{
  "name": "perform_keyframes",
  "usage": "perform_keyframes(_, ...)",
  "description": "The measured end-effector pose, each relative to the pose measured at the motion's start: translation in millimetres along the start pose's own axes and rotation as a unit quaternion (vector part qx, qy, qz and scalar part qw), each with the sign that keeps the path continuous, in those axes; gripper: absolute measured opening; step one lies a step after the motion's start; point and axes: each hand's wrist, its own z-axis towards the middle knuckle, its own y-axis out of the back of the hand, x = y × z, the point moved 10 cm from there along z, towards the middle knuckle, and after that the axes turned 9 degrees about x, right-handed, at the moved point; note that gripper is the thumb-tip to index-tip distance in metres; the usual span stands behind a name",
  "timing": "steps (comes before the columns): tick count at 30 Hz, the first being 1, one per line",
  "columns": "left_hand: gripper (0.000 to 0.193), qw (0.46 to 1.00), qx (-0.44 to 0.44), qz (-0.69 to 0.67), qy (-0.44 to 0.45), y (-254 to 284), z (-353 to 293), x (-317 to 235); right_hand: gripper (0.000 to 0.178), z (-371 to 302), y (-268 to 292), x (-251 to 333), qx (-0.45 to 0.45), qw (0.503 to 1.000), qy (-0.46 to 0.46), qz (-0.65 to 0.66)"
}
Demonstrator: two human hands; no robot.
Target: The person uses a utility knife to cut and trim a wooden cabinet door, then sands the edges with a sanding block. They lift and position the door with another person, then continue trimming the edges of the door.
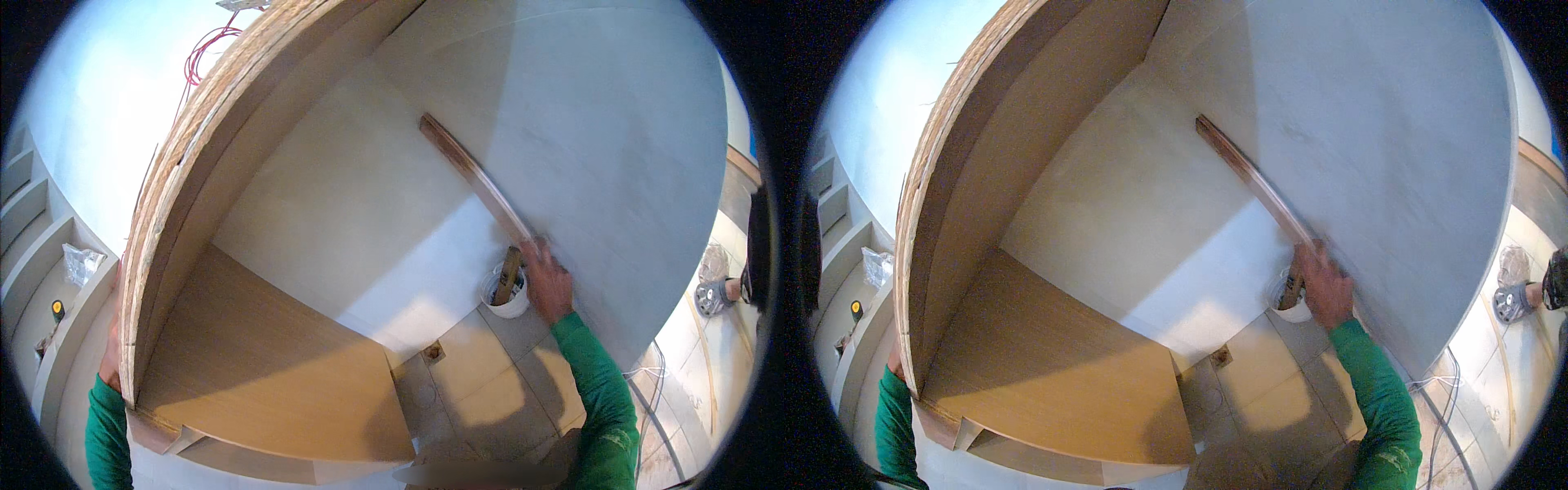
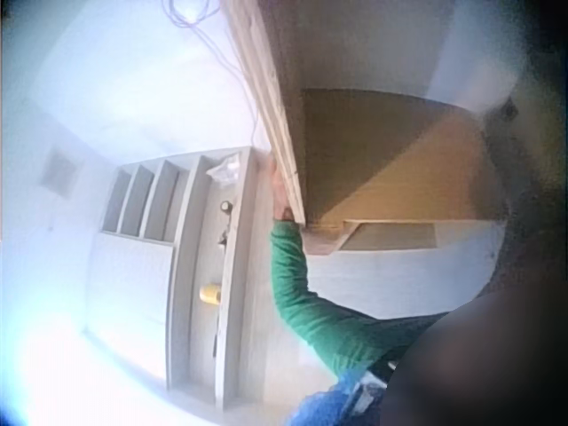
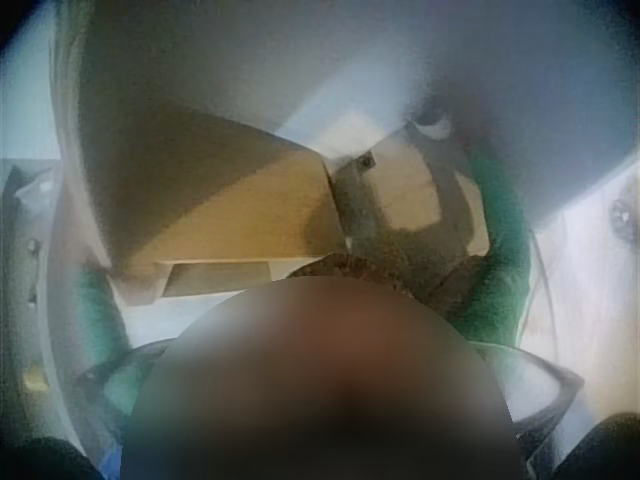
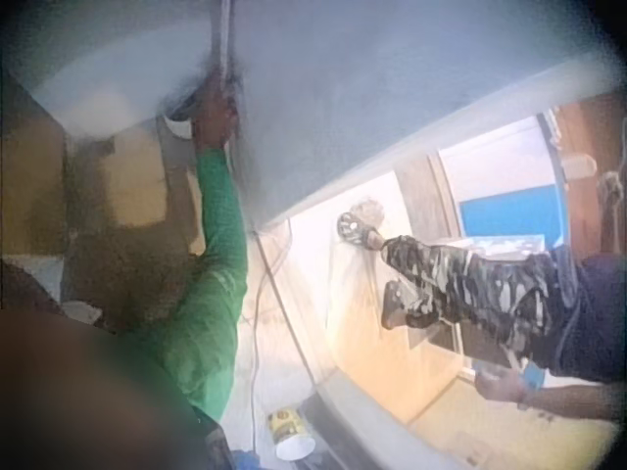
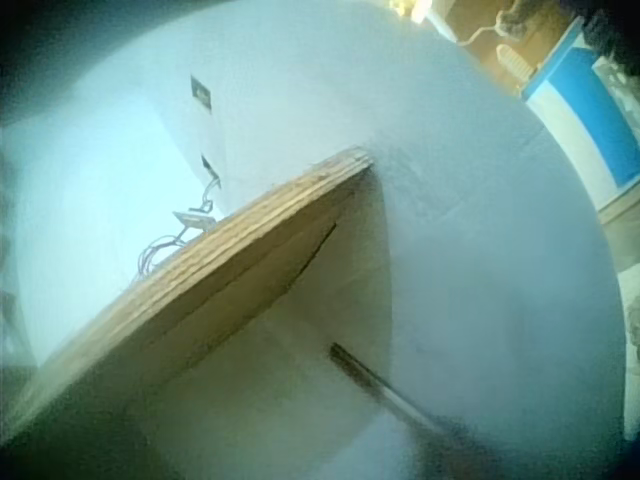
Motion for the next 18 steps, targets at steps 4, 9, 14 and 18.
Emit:
perform_keyframes(4,0.046,1.000,-0.010,0.011,0.007,5.5,-7.4,-1.7,0.073,-7.1,-12.5,42.7,0.001,0.991,0.125,0.040)
perform_keyframes(9,0.047,0.999,-0.020,0.043,0.025,14.1,-8.9,8.8,0.054,-15.8,-136.0,62.1,0.146,0.975,0.138,0.093)
perform_keyframes(14,0.048,0.989,-0.024,0.124,0.079,18.0,-1.0,37.9,0.064,-36.9,-250.1,29.2,0.150,0.982,0.081,0.080)
perform_keyframes(18,0.050,0.980,-0.044,0.168,0.095,29.0,-17.6,44.2,0.066,-62.9,-309.8,-1.9,0.272,0.962,0.002,0.022)
